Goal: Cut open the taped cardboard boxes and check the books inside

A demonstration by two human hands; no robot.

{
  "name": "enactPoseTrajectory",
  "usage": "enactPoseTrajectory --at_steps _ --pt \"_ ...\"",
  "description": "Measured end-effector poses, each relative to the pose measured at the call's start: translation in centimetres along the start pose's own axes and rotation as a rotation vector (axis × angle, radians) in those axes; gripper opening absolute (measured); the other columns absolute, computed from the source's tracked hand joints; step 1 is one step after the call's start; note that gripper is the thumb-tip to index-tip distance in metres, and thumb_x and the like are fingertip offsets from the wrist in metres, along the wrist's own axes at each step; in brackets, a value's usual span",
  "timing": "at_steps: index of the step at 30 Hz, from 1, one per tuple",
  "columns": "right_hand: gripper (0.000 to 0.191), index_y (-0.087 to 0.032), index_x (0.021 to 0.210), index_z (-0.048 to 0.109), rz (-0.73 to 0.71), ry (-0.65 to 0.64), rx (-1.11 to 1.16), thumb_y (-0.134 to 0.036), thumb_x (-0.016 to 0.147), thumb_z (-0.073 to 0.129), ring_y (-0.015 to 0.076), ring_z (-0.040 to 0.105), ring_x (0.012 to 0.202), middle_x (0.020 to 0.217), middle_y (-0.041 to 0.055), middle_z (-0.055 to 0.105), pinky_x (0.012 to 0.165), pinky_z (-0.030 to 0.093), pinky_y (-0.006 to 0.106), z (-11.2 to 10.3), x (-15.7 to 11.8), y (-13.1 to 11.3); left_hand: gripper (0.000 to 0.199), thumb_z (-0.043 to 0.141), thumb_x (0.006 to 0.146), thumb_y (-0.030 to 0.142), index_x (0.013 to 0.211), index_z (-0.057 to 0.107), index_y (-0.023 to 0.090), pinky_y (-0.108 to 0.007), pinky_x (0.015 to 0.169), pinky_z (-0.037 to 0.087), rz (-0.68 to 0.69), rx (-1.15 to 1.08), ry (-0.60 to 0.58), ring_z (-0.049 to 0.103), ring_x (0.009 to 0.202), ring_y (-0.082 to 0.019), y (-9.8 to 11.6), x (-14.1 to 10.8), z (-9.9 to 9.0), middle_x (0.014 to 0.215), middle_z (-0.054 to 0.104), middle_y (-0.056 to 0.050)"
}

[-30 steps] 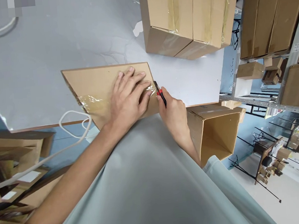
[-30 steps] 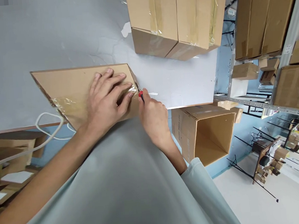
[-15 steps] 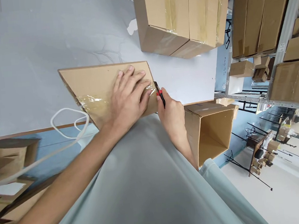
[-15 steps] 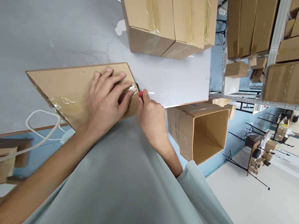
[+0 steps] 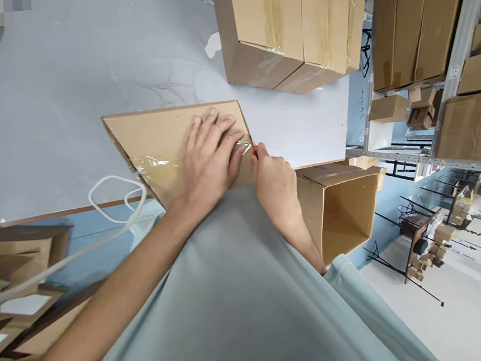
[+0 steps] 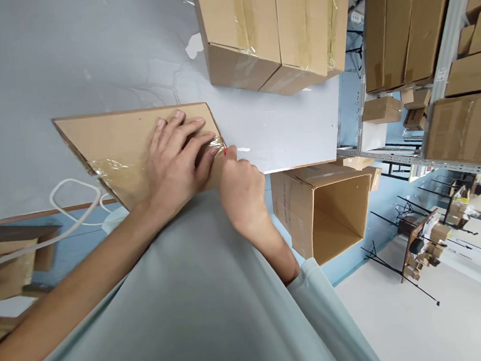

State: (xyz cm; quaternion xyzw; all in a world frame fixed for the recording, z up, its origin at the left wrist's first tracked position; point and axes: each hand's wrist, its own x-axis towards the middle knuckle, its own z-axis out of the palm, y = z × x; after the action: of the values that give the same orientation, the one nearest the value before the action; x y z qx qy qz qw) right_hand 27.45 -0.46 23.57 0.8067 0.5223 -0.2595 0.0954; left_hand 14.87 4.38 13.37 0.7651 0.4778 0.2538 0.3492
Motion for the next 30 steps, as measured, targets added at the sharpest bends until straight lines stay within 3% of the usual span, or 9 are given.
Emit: enactPoseTrajectory --at_steps 4,8,11,14,17,20,23,25,30 --pt "0.031 -0.018 0.138 0.069 0.046 -0.103 -0.084 -0.02 0.121 0.043 0.0337 0.086 0.097 0.105 0.0188 0.085 0.085 0.066 0.043 0.4 -1.7 1.0 0.049 0.039 0.117 0.056 0.143 0.074 0.034 -0.06 0.153 0.016 0.004 0.015 -0.016 0.037 0.176 -0.029 -0.1 -0.1 0.1 0.172 0.063 0.0" --pt "0.032 -0.018 0.139 0.07 0.006 -0.116 -0.078 -0.021 0.121 0.045 0.0326 0.085 0.096 0.106 0.0173 0.087 0.082 0.064 0.04 0.5 -1.7 2.0 0.044 0.05 0.115 0.054 0.15 0.071 0.037 -0.068 0.15 0.018 0.048 0.015 0.012 0.038 0.176 -0.034 -0.6 0.0 0.6 0.172 0.063 -0.004" --pt "0.032 -0.022 0.141 0.072 -0.069 -0.073 0.015 -0.027 0.12 0.048 0.0323 0.084 0.093 0.105 0.0132 0.087 0.08 0.061 0.037 -0.3 -2.4 3.6 0.046 0.058 0.112 0.057 0.152 0.069 0.038 -0.073 0.147 0.021 0.066 0.014 0.039 0.041 0.174 -0.039 -1.0 -0.3 0.3 0.17 0.063 -0.007" --pt "0.032 -0.029 0.138 0.075 -0.089 0.076 0.192 -0.04 0.12 0.051 0.0312 0.082 0.088 0.103 0.0087 0.087 0.078 0.058 0.036 -0.7 -2.2 6.8 0.051 0.058 0.11 0.065 0.153 0.069 0.039 -0.076 0.147 0.016 -0.029 0.062 0.134 0.033 0.177 -0.042 -0.7 -1.6 -1.1 0.175 0.059 -0.005" --pt "0.04 -0.025 0.114 0.077 -0.015 0.229 0.362 -0.057 0.117 0.053 0.0288 0.078 0.083 0.091 0.0079 0.082 0.076 0.055 0.034 1.3 2.1 10.4 0.066 0.049 0.108 0.076 0.159 0.065 0.036 -0.079 0.145 0.006 -0.221 0.136 0.311 0.007 0.183 -0.042 -0.6 -3.2 -2.7 0.186 0.046 -0.003" --pt "0.04 -0.022 0.093 0.069 0.065 0.101 0.638 -0.054 0.115 0.056 0.0198 0.07 0.065 0.076 0.0027 0.073 0.067 0.053 0.029 5.7 10.0 12.5 0.079 0.037 0.109 0.082 0.167 0.057 0.033 -0.078 0.144 0.009 -0.354 0.138 0.4 -0.006 0.183 -0.04 -1.8 -4.4 -3.5 0.19 0.037 -0.003" --pt "0.032 -0.022 0.091 0.062 0.144 -0.001 0.781 -0.045 0.114 0.058 0.0139 0.065 0.061 0.076 0.0001 0.072 0.065 0.052 0.025 10.2 17.1 12.4 0.086 0.038 0.111 0.079 0.177 0.041 0.023 -0.07 0.145 0.02 -0.395 0.119 0.443 0.02 0.181 -0.04 -4.7 -5.2 -4.3 0.19 0.036 -0.012" --pt "0.027 -0.022 0.095 0.06 0.148 -0.037 0.839 -0.043 0.111 0.061 0.0129 0.068 0.067 0.08 0.0001 0.075 0.068 0.054 0.023 12.3 19.6 11.1 0.089 0.045 0.112 0.077 0.177 0.037 0.017 -0.064 0.144 0.03 -0.395 0.133 0.476 0.039 0.172 -0.038 -7.0 -6.2 -5.4 0.184 0.043 -0.019" --pt "0.026 -0.02 0.104 0.063 0.019 -0.154 0.865 -0.046 0.11 0.061 0.0149 0.072 0.078 0.085 0.0014 0.077 0.074 0.058 0.024 14.7 19.6 5.6 0.085 0.054 0.109 0.082 0.164 0.051 0.017 -0.054 0.126 0.051 -0.559 0.245 0.58 0.064 0.14 -0.032 -11.9 -9.9 -9.0 0.155 0.068 -0.014"
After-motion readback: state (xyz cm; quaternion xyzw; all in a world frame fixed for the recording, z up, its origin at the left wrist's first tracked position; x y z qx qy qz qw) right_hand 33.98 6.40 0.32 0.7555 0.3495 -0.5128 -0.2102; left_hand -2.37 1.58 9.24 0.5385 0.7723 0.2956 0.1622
